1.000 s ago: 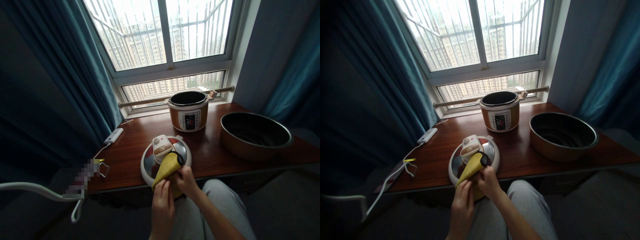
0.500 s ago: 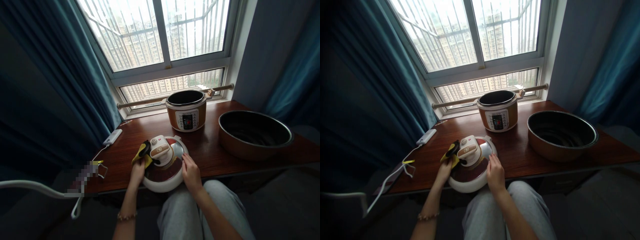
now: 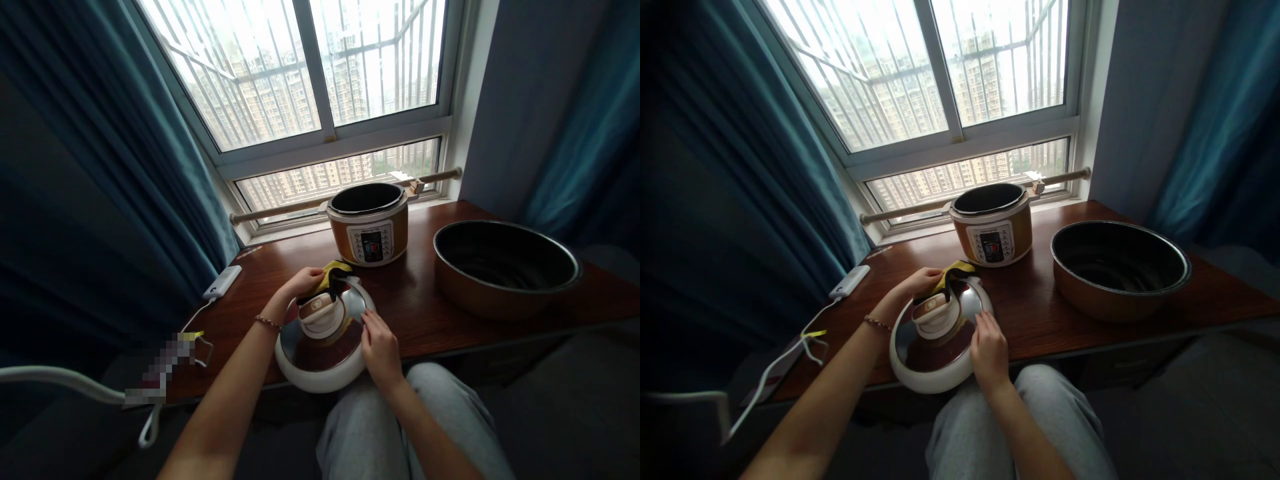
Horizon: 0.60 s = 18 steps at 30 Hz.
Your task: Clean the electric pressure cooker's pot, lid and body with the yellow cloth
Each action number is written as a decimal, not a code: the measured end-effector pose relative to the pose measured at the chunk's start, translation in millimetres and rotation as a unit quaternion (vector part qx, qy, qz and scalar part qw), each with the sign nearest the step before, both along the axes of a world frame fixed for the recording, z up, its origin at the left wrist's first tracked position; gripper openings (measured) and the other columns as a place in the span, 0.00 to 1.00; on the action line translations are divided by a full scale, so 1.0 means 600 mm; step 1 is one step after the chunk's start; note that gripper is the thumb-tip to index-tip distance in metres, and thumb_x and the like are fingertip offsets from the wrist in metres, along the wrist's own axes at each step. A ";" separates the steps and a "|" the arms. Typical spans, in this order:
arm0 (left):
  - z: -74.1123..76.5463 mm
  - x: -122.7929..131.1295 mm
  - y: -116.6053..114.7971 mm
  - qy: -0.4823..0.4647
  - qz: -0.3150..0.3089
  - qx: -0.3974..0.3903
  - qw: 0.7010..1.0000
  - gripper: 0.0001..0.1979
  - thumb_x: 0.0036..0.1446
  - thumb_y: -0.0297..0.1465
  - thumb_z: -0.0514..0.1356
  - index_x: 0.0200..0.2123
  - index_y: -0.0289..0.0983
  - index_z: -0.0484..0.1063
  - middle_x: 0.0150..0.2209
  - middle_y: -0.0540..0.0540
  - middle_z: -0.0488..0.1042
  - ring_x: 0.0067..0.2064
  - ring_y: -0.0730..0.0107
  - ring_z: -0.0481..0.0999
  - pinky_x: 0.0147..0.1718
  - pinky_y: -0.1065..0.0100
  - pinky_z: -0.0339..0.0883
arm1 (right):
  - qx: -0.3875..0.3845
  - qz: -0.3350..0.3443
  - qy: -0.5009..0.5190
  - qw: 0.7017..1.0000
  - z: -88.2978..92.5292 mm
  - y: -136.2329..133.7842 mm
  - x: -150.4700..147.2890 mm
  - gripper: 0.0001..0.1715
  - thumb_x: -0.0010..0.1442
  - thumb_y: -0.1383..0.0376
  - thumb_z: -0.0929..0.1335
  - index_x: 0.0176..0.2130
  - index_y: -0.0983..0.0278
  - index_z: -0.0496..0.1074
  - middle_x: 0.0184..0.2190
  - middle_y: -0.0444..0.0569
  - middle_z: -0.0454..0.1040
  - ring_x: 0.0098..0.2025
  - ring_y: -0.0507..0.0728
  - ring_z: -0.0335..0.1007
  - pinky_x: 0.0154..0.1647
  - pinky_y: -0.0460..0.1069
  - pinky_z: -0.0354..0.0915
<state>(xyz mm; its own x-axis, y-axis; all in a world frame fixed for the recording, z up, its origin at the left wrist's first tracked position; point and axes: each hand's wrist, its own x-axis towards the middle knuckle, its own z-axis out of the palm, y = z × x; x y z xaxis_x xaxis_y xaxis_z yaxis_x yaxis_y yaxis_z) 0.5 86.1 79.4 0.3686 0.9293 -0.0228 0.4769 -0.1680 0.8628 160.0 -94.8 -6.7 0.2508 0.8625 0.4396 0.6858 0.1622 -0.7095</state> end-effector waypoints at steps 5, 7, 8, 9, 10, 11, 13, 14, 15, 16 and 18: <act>0.043 0.058 -0.068 0.057 -0.138 0.010 0.989 0.14 0.46 0.39 0.63 0.23 0.32 0.74 0.21 0.51 0.70 0.24 0.74 0.65 0.25 0.73 0.57 | 0.007 0.012 -0.002 1.000 -0.005 0.001 0.004 0.23 0.58 0.74 0.57 0.50 0.71 0.70 0.52 0.55 0.69 0.56 0.57 0.62 0.58 0.52 0.59; 0.065 0.057 -0.103 0.060 -0.160 0.016 0.985 0.17 0.52 0.42 0.57 0.29 0.33 0.75 0.24 0.50 0.71 0.26 0.73 0.66 0.25 0.73 0.58 | 0.009 0.016 0.001 1.000 -0.004 0.000 0.004 0.23 0.58 0.74 0.57 0.50 0.70 0.70 0.52 0.55 0.69 0.56 0.57 0.62 0.58 0.52 0.60; 0.074 0.051 -0.119 0.065 -0.171 0.025 0.983 0.18 0.55 0.42 0.54 0.33 0.33 0.74 0.26 0.50 0.72 0.27 0.72 0.67 0.26 0.73 0.59 | 0.009 0.016 0.000 1.000 -0.004 -0.001 0.003 0.23 0.58 0.74 0.57 0.50 0.70 0.70 0.52 0.56 0.69 0.56 0.58 0.62 0.57 0.52 0.60; 0.081 0.044 -0.135 0.079 -0.185 0.045 0.979 0.19 0.58 0.41 0.51 0.36 0.34 0.74 0.28 0.49 0.73 0.29 0.70 0.69 0.27 0.72 0.61 | 0.010 0.012 -0.002 1.000 -0.003 -0.002 0.003 0.23 0.58 0.74 0.57 0.50 0.70 0.70 0.52 0.56 0.69 0.56 0.58 0.63 0.57 0.53 0.60; 0.085 0.035 -0.148 0.106 -0.202 0.082 0.970 0.18 0.60 0.40 0.49 0.38 0.35 0.73 0.32 0.48 0.74 0.32 0.69 0.71 0.31 0.71 0.64 | 0.011 0.005 -0.007 1.000 -0.003 -0.003 0.002 0.23 0.59 0.74 0.57 0.50 0.70 0.70 0.51 0.57 0.70 0.55 0.59 0.64 0.57 0.54 0.60; 0.084 0.026 -0.160 0.142 -0.219 0.130 0.956 0.17 0.61 0.37 0.48 0.38 0.36 0.73 0.36 0.46 0.75 0.37 0.66 0.72 0.36 0.68 0.65 | 0.011 -0.002 -0.009 1.000 -0.003 -0.005 0.001 0.22 0.58 0.73 0.58 0.49 0.70 0.71 0.50 0.58 0.71 0.54 0.60 0.65 0.56 0.56 0.60; 0.070 0.011 -0.180 0.212 -0.234 0.223 0.922 0.14 0.60 0.32 0.48 0.36 0.37 0.74 0.47 0.43 0.73 0.49 0.60 0.70 0.50 0.60 0.61 | -0.004 -0.006 -0.001 1.000 -0.004 -0.007 0.000 0.21 0.56 0.74 0.60 0.47 0.69 0.72 0.47 0.58 0.73 0.52 0.62 0.67 0.54 0.56 0.62; 0.059 0.005 -0.187 0.237 -0.232 0.255 0.908 0.13 0.59 0.29 0.49 0.35 0.37 0.74 0.52 0.42 0.70 0.54 0.58 0.66 0.55 0.57 0.56 | -0.020 -0.005 0.009 1.000 -0.003 -0.008 0.000 0.21 0.54 0.74 0.61 0.46 0.69 0.73 0.45 0.58 0.74 0.50 0.63 0.69 0.52 0.56 0.64; 0.048 0.000 -0.192 0.251 -0.223 0.277 0.900 0.13 0.58 0.27 0.49 0.36 0.37 0.74 0.55 0.41 0.68 0.58 0.57 0.63 0.58 0.54 0.51 | -0.036 -0.004 0.019 0.999 -0.003 -0.009 0.000 0.21 0.52 0.75 0.61 0.45 0.69 0.73 0.43 0.58 0.75 0.48 0.63 0.70 0.50 0.54 0.66; 0.040 -0.004 -0.196 0.254 -0.205 0.295 0.898 0.13 0.57 0.25 0.49 0.39 0.37 0.73 0.56 0.40 0.66 0.59 0.58 0.61 0.59 0.53 0.49 | -0.050 -0.002 0.028 0.998 -0.002 -0.010 0.001 0.21 0.52 0.75 0.61 0.45 0.69 0.73 0.42 0.58 0.75 0.46 0.62 0.72 0.48 0.53 0.67; 0.040 -0.014 -0.199 0.228 -0.129 0.331 0.906 0.16 0.58 0.25 0.48 0.46 0.36 0.70 0.56 0.40 0.66 0.59 0.61 0.62 0.59 0.56 0.51 | -0.045 0.002 0.033 0.998 0.000 -0.010 0.002 0.21 0.55 0.74 0.60 0.46 0.68 0.72 0.44 0.57 0.74 0.48 0.61 0.71 0.48 0.53 0.67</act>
<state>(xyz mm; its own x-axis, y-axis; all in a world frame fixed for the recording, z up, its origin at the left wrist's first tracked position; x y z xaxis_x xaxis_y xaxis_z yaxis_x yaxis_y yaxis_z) -8.0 -33.1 103.4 0.6682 0.6791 0.3038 0.6301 -0.7337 0.2543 161.4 -100.6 -6.7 0.2736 0.8990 0.3419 0.6361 0.0975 -0.7655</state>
